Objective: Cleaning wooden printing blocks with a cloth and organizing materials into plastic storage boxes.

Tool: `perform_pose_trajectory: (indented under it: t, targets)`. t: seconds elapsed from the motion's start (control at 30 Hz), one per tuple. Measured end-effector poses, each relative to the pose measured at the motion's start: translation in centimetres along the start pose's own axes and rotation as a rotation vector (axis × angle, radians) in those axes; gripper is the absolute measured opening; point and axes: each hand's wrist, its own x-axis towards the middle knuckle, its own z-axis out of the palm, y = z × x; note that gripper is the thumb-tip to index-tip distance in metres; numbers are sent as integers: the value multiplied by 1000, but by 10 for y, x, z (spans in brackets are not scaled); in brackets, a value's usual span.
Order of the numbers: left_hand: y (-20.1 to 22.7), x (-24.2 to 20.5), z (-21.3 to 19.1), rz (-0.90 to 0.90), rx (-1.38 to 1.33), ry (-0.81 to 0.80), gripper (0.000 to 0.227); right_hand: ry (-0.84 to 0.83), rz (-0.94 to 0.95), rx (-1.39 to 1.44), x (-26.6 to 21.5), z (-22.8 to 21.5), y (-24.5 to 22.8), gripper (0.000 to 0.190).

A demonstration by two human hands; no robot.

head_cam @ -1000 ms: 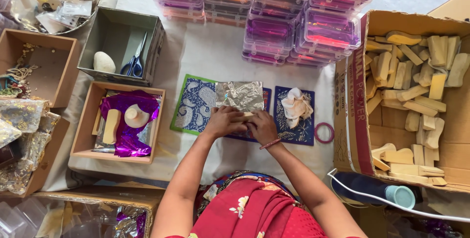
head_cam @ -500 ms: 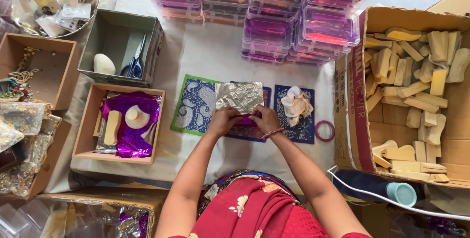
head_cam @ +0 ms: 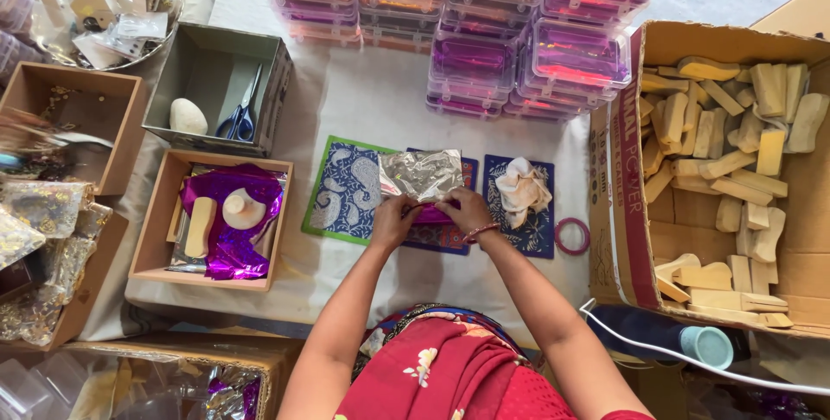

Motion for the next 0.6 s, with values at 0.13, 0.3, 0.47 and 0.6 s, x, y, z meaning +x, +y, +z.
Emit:
perform_pose_trajectory:
  t: [0.13, 0.3, 0.47, 0.6]
  targets:
    - [-3, 0, -1, -8, -53, 6, 20, -29, 78, -68, 7, 5, 15, 28]
    - [-8, 6, 2, -178, -87, -90, 22, -96, 217, -24, 13, 5, 15, 32]
    - [-23, 18, 19, -205, 8, -51, 19, -42, 92, -173, 5, -2, -27, 22]
    - [-32, 29, 23, -220, 112, -121, 21, 70, -381, -420, -21, -3, -55, 16]
